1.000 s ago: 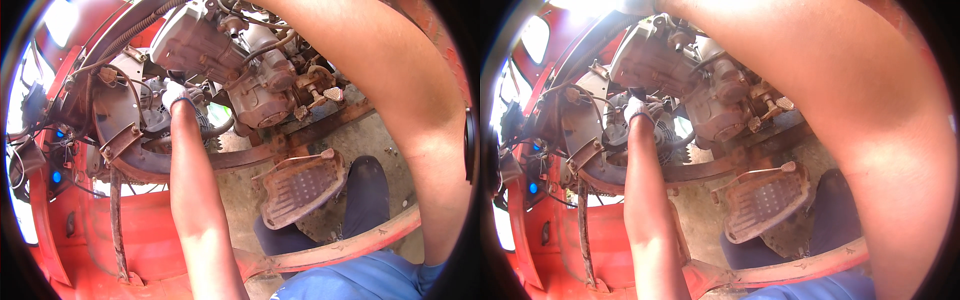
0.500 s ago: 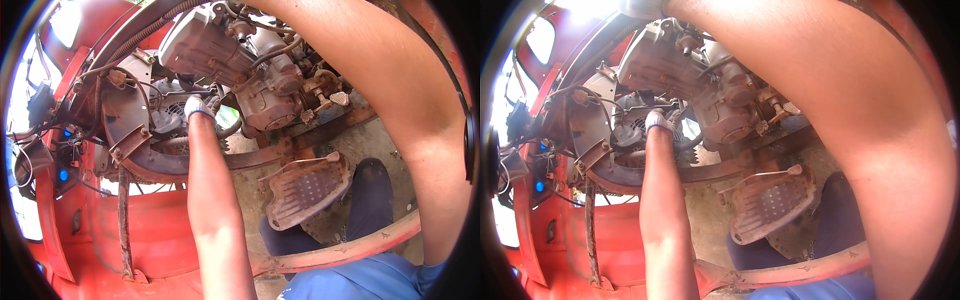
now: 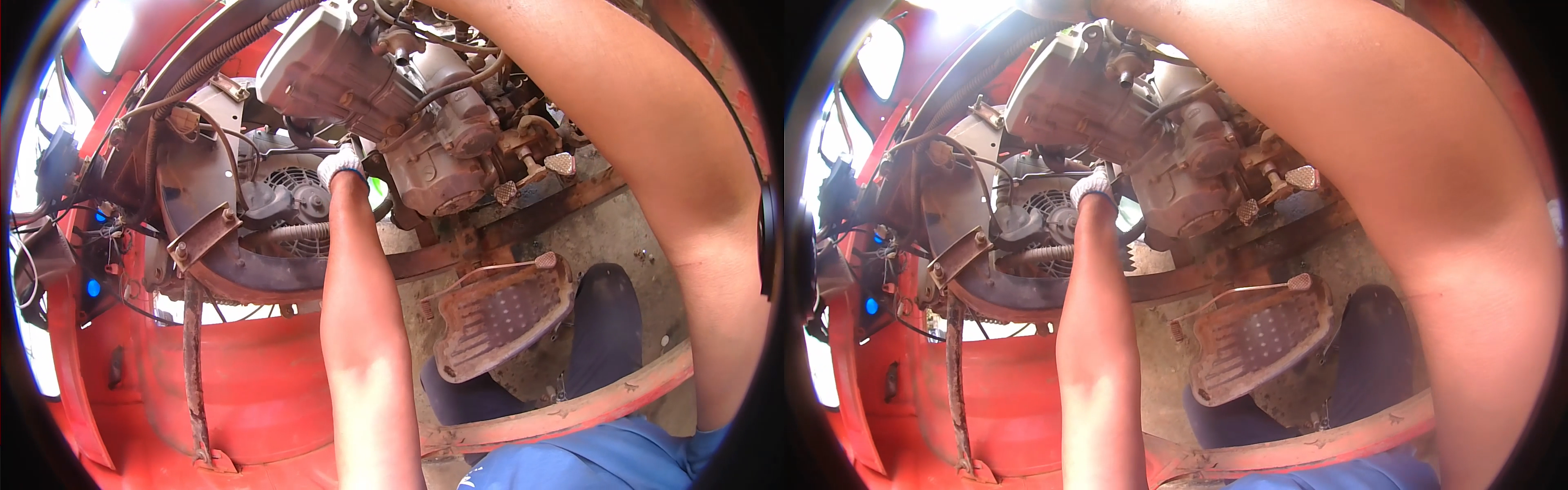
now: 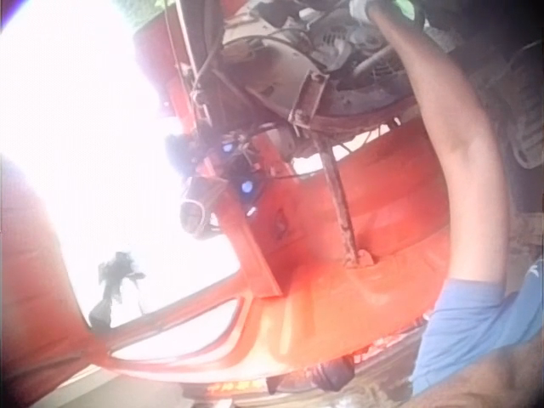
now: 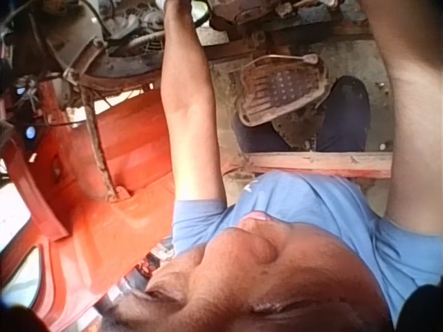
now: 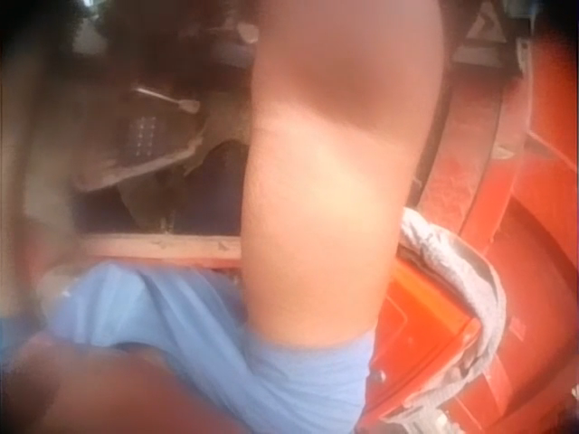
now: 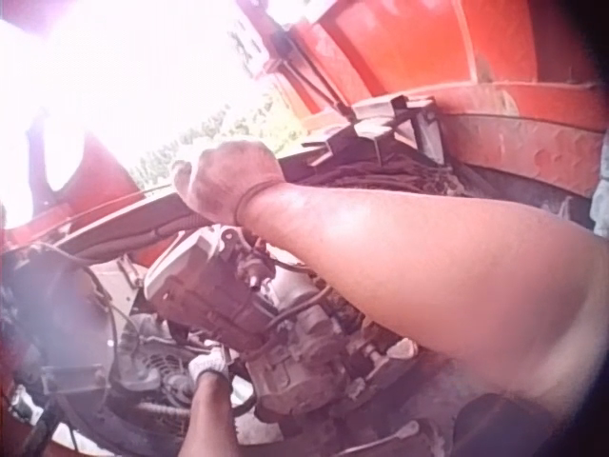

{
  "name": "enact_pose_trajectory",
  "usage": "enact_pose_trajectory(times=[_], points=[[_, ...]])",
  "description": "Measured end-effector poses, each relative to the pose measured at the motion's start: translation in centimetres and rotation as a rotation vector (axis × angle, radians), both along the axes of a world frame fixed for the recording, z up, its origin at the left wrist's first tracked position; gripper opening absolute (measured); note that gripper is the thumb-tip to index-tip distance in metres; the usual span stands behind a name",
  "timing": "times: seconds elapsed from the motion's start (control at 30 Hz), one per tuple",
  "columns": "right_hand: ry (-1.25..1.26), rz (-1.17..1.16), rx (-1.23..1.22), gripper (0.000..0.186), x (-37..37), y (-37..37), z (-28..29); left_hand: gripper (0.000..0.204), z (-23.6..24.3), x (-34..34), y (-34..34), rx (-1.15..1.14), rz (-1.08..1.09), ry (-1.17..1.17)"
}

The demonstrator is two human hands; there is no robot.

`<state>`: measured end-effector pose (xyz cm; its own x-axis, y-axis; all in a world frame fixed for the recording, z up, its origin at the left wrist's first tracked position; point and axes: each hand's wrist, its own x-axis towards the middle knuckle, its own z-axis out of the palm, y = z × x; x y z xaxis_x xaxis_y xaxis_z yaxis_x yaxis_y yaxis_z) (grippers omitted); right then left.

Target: The person uses wrenches to loosen and remove fasteners from a vehicle engine located within the cargo bed of a red three-wheeled vehicle.

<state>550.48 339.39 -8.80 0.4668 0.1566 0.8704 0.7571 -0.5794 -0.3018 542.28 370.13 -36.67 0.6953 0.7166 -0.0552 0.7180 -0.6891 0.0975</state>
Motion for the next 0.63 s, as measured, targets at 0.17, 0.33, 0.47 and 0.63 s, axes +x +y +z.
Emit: enact_pose_trajectory(times=[0.17,0.33,0.47,0.63], points=[[0.093,-0.064,-0.110,0.057,0.3,0.0,0.9,0.062,0.8,-0.8,-1.6,-0.368,0.214,-0.433],[0.089,-0.082,-0.140,0.057,0.4,0.1,1.0,0.047,0.3,-2.7,-3.7,-0.606,0.019,-0.672],[0.065,-0.108,-0.260,0.049,0.6,-0.2,1.2,0.030,0.7,-3.7,-4.8,-0.329,-0.238,-0.403],[0.038,-0.122,-0.319,0.043,1.2,-1.2,2.2,0.026,-1.2,-6.2,-8.6,-1.191,0.123,-1.117]])
